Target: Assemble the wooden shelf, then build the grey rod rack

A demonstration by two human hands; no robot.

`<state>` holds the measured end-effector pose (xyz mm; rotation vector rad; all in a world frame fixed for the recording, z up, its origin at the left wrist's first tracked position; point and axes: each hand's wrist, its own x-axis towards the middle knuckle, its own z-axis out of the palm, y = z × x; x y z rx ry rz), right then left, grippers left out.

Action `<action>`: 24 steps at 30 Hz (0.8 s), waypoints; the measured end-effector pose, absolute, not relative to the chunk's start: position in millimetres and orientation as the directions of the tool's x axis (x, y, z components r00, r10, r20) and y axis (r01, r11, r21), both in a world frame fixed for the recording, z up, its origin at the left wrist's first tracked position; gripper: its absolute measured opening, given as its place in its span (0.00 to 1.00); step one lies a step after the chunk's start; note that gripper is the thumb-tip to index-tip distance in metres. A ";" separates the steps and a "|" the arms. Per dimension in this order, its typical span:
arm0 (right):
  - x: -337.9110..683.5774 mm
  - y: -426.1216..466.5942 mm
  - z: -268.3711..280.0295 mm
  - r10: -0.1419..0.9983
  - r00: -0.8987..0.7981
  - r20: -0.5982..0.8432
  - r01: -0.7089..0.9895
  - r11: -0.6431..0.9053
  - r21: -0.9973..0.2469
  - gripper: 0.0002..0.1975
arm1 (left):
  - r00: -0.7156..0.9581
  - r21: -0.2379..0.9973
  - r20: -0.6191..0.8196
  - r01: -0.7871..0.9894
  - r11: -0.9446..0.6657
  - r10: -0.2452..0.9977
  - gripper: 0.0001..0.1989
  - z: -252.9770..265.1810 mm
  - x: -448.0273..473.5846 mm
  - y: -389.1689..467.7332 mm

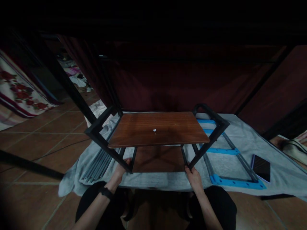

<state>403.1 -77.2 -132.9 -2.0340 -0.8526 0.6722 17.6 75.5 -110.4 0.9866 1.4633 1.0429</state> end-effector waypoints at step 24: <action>405.9 -80.2 -139.3 0.791 0.595 -0.143 0.315 -0.393 -0.864 0.31 | -0.161 0.924 -0.378 -0.006 0.382 0.912 0.09 -123.7 21.5 34.6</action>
